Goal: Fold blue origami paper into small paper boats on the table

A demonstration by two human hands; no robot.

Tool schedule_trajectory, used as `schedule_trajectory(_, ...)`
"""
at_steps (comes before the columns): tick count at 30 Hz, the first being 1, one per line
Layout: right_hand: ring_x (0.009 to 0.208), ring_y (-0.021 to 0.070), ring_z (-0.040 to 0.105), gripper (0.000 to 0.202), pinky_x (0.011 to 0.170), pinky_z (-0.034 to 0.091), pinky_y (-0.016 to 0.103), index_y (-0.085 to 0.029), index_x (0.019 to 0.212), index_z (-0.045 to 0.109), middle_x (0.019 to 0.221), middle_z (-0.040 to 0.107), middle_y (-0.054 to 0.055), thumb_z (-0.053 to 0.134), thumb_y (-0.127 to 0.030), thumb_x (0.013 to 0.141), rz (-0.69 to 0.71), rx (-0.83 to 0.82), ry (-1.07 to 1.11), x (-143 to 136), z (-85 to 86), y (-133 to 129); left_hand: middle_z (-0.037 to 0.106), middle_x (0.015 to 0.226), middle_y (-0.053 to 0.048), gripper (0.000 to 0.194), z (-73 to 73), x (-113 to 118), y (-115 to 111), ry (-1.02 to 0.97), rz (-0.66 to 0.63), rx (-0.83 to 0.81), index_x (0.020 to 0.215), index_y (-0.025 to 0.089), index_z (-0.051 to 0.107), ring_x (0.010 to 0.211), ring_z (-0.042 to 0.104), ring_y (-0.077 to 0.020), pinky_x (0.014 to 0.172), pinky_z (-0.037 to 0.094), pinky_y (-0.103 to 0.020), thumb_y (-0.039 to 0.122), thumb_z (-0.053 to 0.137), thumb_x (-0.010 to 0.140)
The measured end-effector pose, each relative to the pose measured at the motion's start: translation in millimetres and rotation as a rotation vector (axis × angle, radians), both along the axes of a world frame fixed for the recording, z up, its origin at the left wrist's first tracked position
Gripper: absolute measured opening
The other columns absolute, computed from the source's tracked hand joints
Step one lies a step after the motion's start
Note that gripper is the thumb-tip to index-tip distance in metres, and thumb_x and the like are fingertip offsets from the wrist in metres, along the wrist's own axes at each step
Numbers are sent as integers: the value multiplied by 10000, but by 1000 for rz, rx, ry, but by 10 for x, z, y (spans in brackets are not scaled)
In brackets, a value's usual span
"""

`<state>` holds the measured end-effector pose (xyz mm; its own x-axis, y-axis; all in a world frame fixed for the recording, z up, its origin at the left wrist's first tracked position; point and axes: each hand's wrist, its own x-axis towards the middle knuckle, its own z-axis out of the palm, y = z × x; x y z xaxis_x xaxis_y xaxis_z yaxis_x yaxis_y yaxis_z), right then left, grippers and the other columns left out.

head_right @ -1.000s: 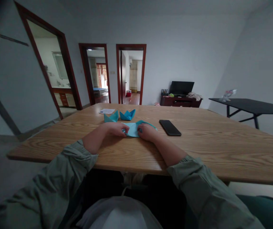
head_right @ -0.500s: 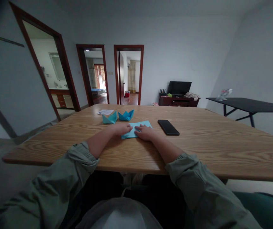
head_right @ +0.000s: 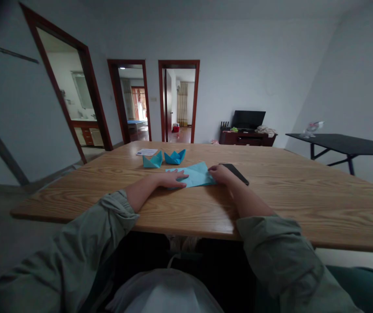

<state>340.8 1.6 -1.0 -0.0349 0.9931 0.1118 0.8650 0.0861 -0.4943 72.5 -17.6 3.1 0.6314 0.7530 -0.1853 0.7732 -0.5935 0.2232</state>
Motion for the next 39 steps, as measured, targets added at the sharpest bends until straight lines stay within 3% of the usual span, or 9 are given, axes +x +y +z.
schedule_trajectory(4, 634, 150, 600, 301, 595, 517, 277, -164, 1031, 608, 881, 645, 91, 571, -322, 778, -170, -90, 559, 176, 9, 6, 45, 1570, -16, 873, 0, -40, -3, -24, 6, -9, 1461, 363, 236, 1427, 49, -342, 1115, 53, -554, 789, 399, 717)
schedule_trajectory(8, 667, 152, 617, 331, 581, 538, 288, -190, 1059, 548, 983, 618, 97, 583, -345, 769, -135, -256, 831, 122, 20, -22, 52, 1569, -21, 873, 14, -38, -21, -33, 13, -9, 1459, 358, 248, 1425, 54, -349, 1112, 53, -558, 779, 420, 714)
schedule_trajectory(15, 543, 83, 516, 315, 395, 326, 162, -214, 1040, 628, 953, 636, 75, 606, -379, 773, -15, -230, 603, 22, 96, -185, 67, 1569, -26, 876, 14, -38, -14, -44, 8, -12, 1455, 359, 260, 1426, 59, -342, 1117, 63, -542, 784, 426, 707)
schedule_trajectory(21, 539, 98, 505, 390, 423, 310, 177, -233, 1134, 612, 766, 603, 26, 620, -363, 766, -7, -127, 384, -12, 131, -257, 73, 1569, -30, 882, 41, -41, -37, -38, 12, -18, 1455, 359, 258, 1427, 54, -340, 1115, 56, -549, 784, 427, 702)
schedule_trajectory(27, 495, 95, 438, 280, 423, 289, 205, -157, 833, 671, 607, 532, 7, 619, -422, 761, 42, -139, 189, -60, 135, -270, 79, 1570, -25, 888, 52, -47, -54, -38, 16, -16, 1452, 365, 265, 1427, 61, -338, 1118, 59, -541, 793, 432, 692)
schedule_trajectory(34, 469, 85, 417, 291, 416, 277, 204, -157, 724, 608, 551, 500, -11, 647, -446, 738, 56, -170, 163, -13, 95, -234, 114, 1568, -21, 922, 88, -56, -103, -36, 32, -16, 1442, 369, 282, 1426, 79, -333, 1124, 81, -525, 804, 472, 652)
schedule_trajectory(36, 486, 84, 437, 272, 422, 293, 197, -158, 730, 591, 575, 521, -10, 699, -406, 694, 93, -133, 223, -7, 88, -221, 178, 1556, -32, 963, 96, -53, -118, -56, 27, -2, 1442, 367, 279, 1412, 163, -326, 1123, 144, -491, 802, 520, 618)
schedule_trajectory(39, 533, 86, 485, 311, 453, 348, 192, -176, 872, 582, 694, 579, 2, 728, -360, 668, 168, -41, 514, -40, 117, -228, 324, 1502, -49, 994, 106, -42, -135, -137, 17, 42, 1448, 336, 274, 1319, 375, -292, 1071, 295, -381, 761, 585, 605)
